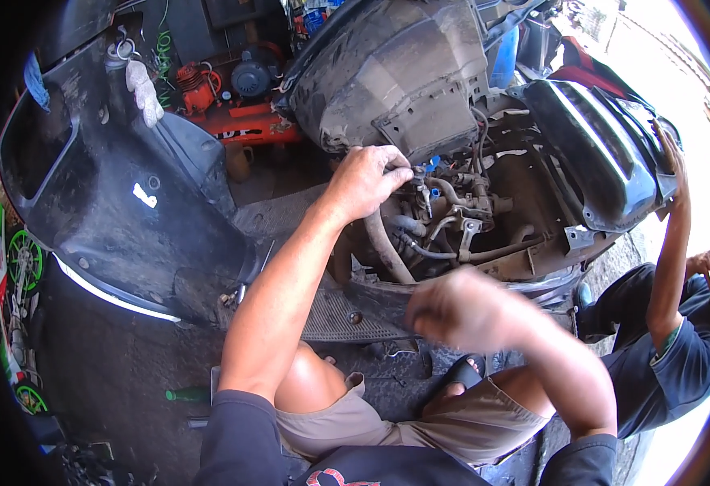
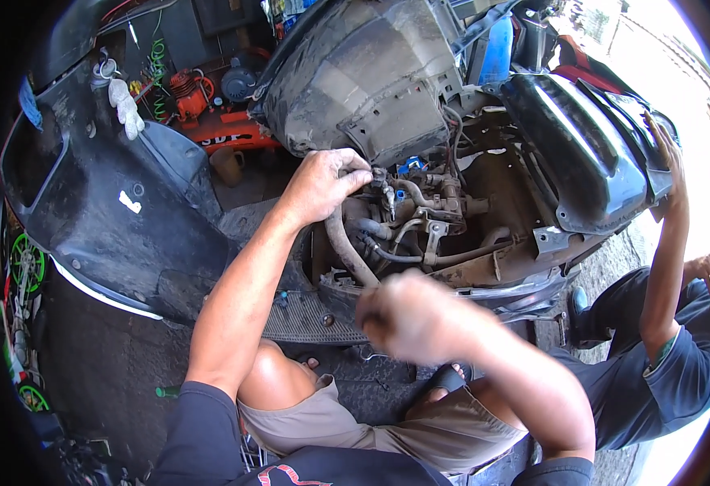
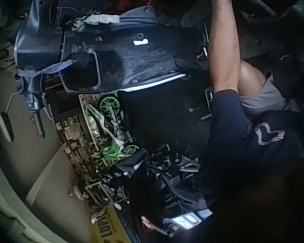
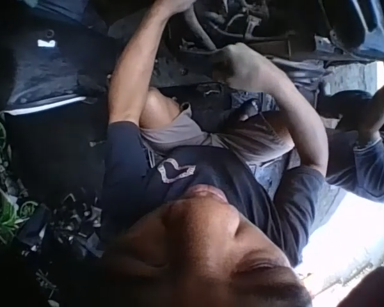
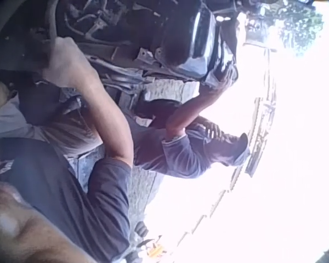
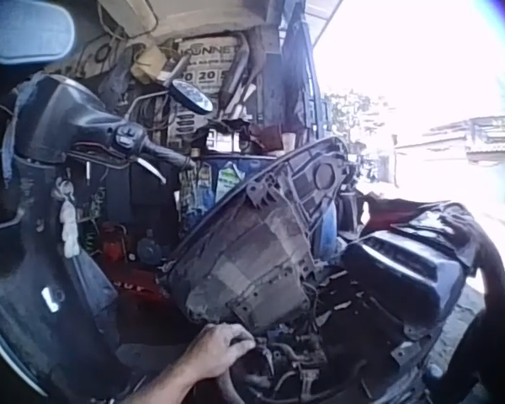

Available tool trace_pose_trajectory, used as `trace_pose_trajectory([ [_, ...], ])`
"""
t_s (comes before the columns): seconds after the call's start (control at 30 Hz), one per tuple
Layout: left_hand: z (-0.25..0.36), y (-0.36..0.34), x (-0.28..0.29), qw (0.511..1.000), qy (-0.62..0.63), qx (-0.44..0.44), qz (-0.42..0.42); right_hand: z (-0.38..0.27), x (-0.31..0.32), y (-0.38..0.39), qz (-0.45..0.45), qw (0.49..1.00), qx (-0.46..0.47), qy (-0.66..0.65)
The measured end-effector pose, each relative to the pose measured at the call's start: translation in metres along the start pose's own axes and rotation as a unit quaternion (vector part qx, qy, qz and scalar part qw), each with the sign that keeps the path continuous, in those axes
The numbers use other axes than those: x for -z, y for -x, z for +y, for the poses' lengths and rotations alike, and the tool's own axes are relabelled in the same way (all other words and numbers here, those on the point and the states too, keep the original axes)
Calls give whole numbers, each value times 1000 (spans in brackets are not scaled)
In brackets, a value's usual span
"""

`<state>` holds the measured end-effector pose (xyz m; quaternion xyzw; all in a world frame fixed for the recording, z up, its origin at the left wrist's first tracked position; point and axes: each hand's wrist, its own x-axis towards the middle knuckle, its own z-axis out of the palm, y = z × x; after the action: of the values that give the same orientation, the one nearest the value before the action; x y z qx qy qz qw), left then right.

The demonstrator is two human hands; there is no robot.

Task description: The person is repairing a motorcycle, specifically working on the engine area and electrical connectors.

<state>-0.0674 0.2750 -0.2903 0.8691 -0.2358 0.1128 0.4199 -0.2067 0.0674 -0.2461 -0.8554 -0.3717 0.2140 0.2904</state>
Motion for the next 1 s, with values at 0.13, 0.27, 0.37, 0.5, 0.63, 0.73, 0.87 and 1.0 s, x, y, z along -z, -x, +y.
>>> trace_pose_trajectory([
  [0.13, 1, 0, 0, 1000, -13, 8, 17, 19, -81, 10, -125, 980, -97, 121],
  [0.27, 4, -2, -7, 1000, 4, 13, 27, 72, -141, 19, -164, 968, -83, 173],
  [0.37, 1, -1, -7, 999, 8, 30, 36, 90, -163, 20, -169, 964, -80, 191],
  [0.5, -1, -1, -8, 998, -1, 24, 54, 98, -179, 23, -215, 948, -95, 214],
  [0.63, -1, -3, -11, 998, -2, 11, 59, 120, -205, 31, -197, 962, -97, 162],
  [0.73, 1, -2, -14, 998, -6, 25, 55, 123, -208, 29, -235, 954, -108, 149],
  [0.87, 6, -5, -15, 998, 15, 29, 48, 122, -213, 39, -270, 946, -99, 148],
  [1.0, 7, -7, -18, 998, 39, 16, 43, 102, -198, 37, -286, 934, -115, 181],
])
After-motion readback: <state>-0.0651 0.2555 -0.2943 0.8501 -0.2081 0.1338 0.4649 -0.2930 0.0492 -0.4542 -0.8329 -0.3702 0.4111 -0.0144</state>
